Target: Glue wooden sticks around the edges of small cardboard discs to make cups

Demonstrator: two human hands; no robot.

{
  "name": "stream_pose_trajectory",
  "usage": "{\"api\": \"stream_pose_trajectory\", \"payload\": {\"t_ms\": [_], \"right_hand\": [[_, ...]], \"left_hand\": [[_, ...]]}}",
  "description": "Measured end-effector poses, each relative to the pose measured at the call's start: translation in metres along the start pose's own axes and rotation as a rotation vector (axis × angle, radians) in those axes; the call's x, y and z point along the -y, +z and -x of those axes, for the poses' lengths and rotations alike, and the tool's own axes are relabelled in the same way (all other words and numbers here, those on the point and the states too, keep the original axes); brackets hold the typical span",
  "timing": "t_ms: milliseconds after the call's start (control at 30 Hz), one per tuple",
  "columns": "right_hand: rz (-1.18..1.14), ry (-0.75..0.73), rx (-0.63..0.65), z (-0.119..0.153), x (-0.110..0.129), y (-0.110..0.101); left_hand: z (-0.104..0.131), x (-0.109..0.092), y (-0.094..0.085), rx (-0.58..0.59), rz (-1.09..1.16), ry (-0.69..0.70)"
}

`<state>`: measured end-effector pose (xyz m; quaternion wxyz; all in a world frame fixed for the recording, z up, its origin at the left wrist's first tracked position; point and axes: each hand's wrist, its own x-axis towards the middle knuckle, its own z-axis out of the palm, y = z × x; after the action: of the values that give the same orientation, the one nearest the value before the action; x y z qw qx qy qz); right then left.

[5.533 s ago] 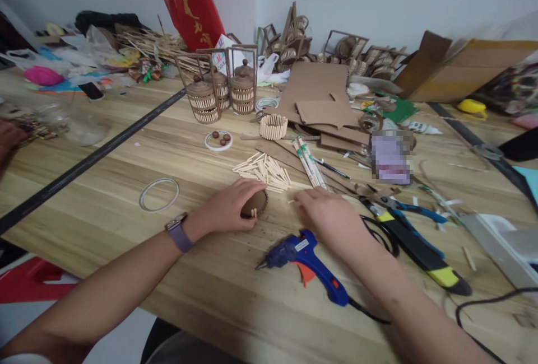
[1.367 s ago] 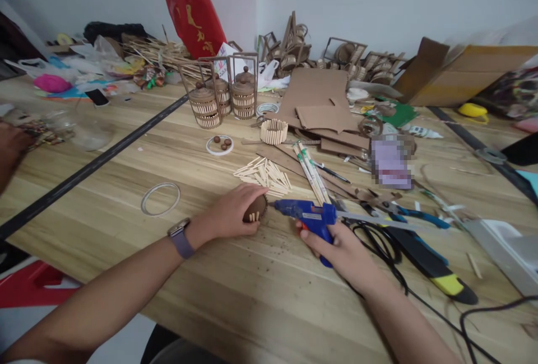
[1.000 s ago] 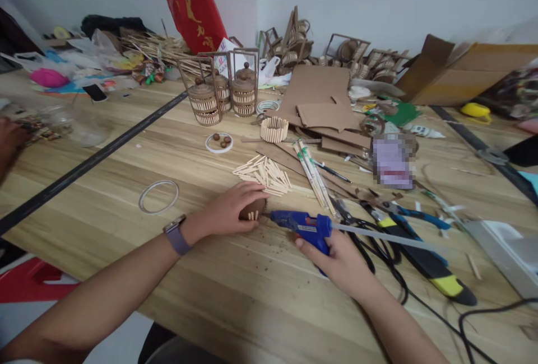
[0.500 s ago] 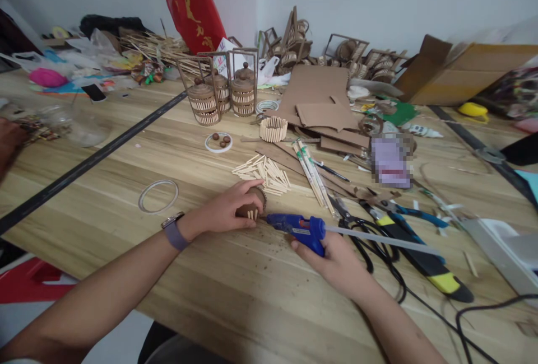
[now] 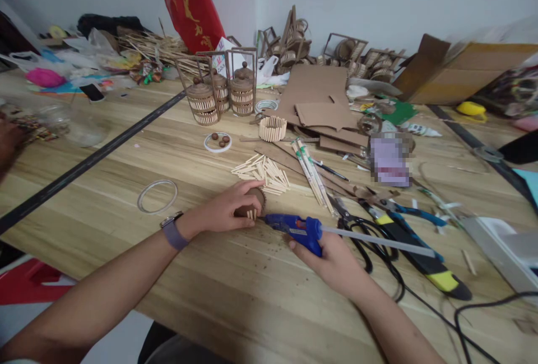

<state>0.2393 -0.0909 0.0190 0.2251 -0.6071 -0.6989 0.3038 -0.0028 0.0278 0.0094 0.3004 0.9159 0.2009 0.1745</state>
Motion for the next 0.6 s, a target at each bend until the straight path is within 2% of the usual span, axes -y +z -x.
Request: {"api": "stream_pose_trajectory", "payload": {"t_ms": [600], "right_hand": [[-0.001, 0.031, -0.006, -0.0001, 0.0004, 0.0039]], "left_hand": [[-0.0001, 0.0015, 0.0018, -0.007, -0.051, 0.009]]}}
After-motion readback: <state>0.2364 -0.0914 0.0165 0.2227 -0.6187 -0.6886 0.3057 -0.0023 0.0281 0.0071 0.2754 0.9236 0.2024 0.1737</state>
